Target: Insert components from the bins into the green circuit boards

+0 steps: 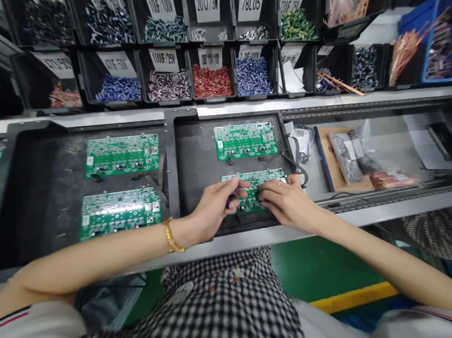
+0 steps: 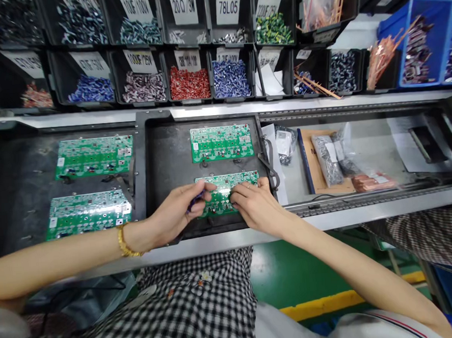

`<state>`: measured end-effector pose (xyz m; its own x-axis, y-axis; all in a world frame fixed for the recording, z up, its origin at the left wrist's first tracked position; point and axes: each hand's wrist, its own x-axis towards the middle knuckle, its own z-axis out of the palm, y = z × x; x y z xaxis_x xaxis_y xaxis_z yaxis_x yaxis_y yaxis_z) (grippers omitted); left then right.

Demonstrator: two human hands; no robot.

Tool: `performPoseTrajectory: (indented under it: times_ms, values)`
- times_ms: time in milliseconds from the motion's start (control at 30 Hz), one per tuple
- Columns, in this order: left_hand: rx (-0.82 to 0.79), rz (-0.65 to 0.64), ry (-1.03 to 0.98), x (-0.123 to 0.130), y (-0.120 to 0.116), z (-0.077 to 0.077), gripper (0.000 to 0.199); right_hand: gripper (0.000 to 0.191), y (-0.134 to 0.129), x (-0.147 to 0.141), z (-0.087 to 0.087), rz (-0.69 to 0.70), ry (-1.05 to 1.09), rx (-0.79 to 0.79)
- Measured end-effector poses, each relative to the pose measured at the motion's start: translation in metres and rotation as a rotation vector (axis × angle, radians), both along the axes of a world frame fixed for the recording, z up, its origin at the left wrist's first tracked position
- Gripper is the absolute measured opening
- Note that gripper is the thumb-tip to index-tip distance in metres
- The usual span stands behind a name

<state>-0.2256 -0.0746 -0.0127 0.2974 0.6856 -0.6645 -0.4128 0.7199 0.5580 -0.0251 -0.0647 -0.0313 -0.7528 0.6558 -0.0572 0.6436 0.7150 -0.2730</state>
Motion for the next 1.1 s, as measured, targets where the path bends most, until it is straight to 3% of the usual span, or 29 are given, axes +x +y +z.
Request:
performPoseTrajectory:
  times_ms: [200,500,733,867,1000,1100]
  values:
    - [0.027,-0.084,0.101,0.006,0.03,-0.015,0.026,0.018,-0.002,-0.001,-0.002,-0.02,0.01,0.047]
    - [-0.048,-0.125,0.063,0.011,0.026,-0.016,0.022,0.02,-0.006,0.0,-0.006,-0.014,0.052,0.136]
    - [-0.082,-0.174,0.049,0.007,0.02,-0.016,0.036,0.023,-0.012,0.0,-0.012,0.021,0.03,0.254]
    - [-0.107,-0.211,0.045,0.005,0.018,-0.016,0.043,0.023,-0.009,-0.001,-0.004,-0.032,0.027,0.154]
    - [-0.074,-0.235,0.014,0.014,0.009,-0.015,0.045,0.018,0.005,-0.016,0.016,-0.2,0.227,-0.053]
    - [-0.024,-0.326,-0.022,0.01,0.015,-0.007,0.045,0.013,0.015,-0.023,0.027,-0.222,0.331,-0.071]
